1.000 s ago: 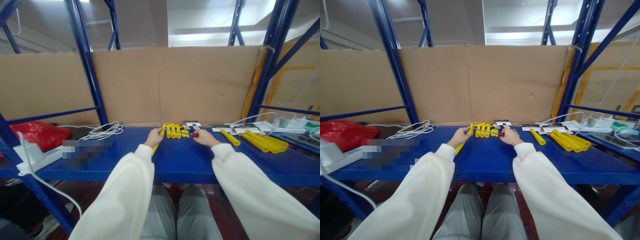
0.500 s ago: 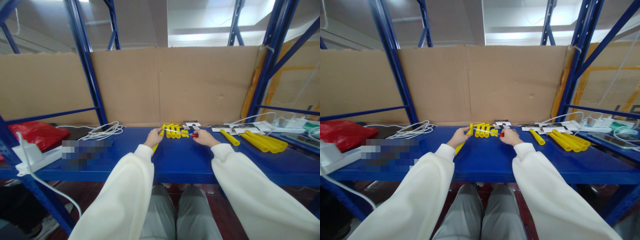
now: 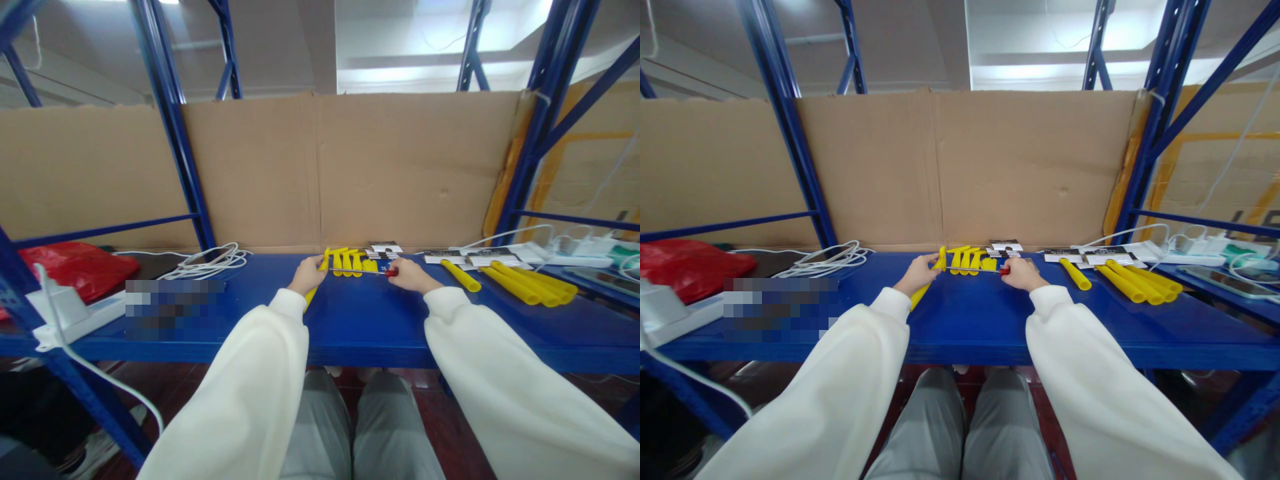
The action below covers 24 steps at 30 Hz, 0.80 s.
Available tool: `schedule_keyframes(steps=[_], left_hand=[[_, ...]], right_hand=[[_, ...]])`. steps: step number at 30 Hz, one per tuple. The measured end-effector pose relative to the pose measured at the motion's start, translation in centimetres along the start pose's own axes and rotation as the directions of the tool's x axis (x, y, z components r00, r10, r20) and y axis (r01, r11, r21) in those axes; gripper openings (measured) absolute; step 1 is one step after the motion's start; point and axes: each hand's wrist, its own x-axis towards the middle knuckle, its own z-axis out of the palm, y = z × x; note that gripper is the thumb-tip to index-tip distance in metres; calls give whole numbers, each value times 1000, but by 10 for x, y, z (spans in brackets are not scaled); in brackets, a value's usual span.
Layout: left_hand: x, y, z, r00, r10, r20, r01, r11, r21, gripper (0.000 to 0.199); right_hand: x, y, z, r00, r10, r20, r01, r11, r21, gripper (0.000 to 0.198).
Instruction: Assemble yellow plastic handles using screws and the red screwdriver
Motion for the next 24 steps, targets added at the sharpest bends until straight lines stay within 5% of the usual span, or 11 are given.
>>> schedule_keyframes(steps=[10,18,24], left_hand=[[-4,7,-4,998,14,-60,-13,1000,20,49],[-8,16,-2,975,217,-49,-212,973,92,51],[-17,30,-3,926,368,83,-376,882,285,53]], right_hand=[[-6,-9,-5,976,-200,87,189,974,124,17],[-3,-12,5,954,-276,117,230,924,304,12],[2,-9,13,932,-339,129,267,883,387,13]])
